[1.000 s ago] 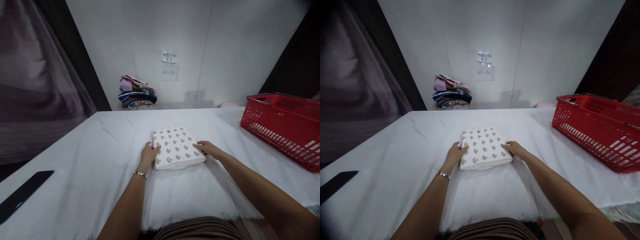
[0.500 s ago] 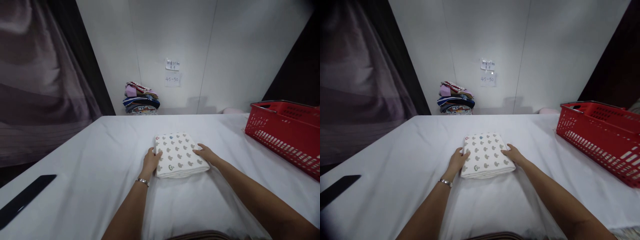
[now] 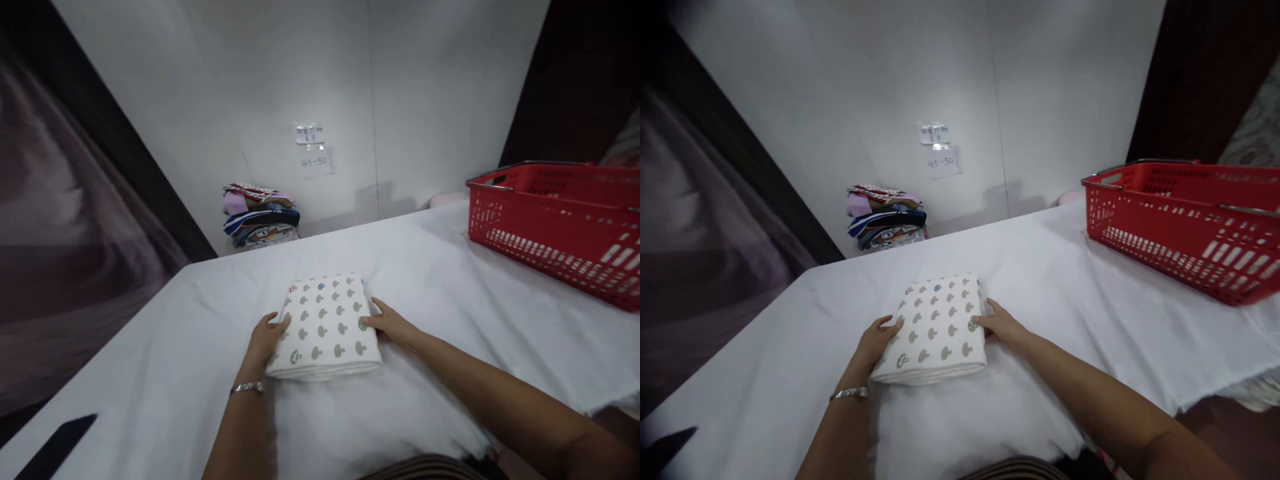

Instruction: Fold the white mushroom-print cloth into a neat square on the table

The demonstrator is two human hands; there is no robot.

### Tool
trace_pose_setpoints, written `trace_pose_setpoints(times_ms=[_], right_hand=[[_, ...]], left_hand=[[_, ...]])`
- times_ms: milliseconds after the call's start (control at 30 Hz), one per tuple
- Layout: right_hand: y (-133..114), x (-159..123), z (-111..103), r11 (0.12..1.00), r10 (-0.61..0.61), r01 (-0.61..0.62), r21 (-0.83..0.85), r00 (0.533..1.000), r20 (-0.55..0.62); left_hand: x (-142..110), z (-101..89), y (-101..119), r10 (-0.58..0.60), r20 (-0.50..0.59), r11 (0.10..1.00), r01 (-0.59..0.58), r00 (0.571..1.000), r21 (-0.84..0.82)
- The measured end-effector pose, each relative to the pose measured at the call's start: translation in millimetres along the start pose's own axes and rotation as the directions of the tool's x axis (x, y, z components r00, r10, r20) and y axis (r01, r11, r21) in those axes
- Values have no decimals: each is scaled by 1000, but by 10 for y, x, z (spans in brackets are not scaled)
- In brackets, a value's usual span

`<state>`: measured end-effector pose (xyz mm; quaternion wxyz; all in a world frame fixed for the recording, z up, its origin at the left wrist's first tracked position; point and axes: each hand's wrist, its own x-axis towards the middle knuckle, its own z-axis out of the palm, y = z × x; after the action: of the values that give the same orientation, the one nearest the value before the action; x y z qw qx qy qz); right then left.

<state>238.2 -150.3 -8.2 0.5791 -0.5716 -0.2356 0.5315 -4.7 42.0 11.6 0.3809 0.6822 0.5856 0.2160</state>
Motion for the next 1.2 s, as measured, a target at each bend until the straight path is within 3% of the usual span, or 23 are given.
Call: trace_pose_setpoints(times_ms=[167,467,633,733,833,933,1033,1133,1200], right_hand=[[55,9,-41,988,18,-22,154,1000,24],[81,37,-61,980,-22,9,197,998,65],[46,74,-28,987,-34,34,157,999,-4],[-109,146,-214,992,-99,104,65,992,-77],[-293,239,-611,988,-143,128,-90,974,-174],[-391,310,-993,918,-230,78,-389,903,-362],[-395,285,-1115,763,-365,65,-643,865,-345],[-351,130,-911,586,-571,176,-791,783,-248],[-299,-31,-647,501,-637,313,-807,765,-99]], left_hand=[[23,-26,31,-6,4,1000,6,1000,10],[80,-31,15,-36,39,999,35,999,41],[83,0,29,-38,39,999,37,998,25],[-66,177,77,-35,57,998,38,998,-50],[-331,471,154,-13,182,984,44,983,-170],[-571,708,242,16,311,971,59,950,-230],[-691,759,287,14,326,956,83,945,-282],[-704,691,253,17,355,943,103,935,-316],[-663,642,201,44,354,945,75,934,-317]])
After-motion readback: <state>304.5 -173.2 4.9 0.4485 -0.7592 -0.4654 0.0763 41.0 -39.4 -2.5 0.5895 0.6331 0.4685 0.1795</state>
